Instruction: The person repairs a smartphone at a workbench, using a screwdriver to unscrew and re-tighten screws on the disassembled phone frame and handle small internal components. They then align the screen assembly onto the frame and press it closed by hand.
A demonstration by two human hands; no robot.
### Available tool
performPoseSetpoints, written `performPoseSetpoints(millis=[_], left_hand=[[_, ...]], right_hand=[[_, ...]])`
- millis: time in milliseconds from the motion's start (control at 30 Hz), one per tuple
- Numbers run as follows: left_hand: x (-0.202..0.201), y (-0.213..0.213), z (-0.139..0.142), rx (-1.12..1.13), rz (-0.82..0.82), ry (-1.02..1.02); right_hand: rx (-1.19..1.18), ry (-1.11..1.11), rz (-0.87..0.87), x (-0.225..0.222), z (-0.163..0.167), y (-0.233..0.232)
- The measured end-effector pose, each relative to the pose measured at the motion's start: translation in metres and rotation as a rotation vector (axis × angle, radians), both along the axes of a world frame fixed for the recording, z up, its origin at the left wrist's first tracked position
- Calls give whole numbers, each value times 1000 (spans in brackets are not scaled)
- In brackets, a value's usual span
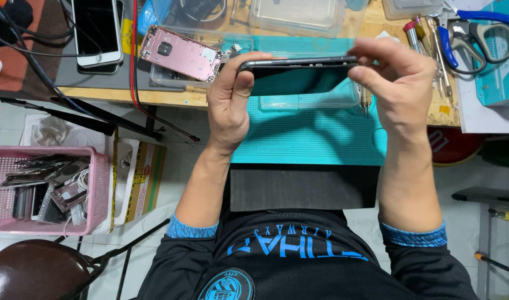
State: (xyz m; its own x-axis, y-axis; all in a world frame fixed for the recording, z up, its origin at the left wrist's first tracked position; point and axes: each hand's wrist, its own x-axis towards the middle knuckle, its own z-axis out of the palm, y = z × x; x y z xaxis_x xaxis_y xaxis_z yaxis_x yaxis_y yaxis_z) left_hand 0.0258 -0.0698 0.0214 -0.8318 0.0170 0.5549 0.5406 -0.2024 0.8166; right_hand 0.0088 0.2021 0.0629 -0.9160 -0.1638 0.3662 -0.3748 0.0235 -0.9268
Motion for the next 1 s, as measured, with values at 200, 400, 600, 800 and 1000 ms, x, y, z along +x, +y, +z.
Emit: performPoseSetpoints(millis=[200,400,600,800,1000], left_hand=[[0,-7,3,18,-95,-10],[-3,-9,4,-141,47,16],[-2,-3,3,-4,15,-53],[-2,-3,5,-14,109,89],[-8,3,-2,60,169,112]], right_hand=[[18,21,132,-1,-3,12],[219,218,-24,4,-1,7],[294,289,-39,7,4,-5],[193,381,-51,13,5,-20],[134,271,-84,14,7,-27]])
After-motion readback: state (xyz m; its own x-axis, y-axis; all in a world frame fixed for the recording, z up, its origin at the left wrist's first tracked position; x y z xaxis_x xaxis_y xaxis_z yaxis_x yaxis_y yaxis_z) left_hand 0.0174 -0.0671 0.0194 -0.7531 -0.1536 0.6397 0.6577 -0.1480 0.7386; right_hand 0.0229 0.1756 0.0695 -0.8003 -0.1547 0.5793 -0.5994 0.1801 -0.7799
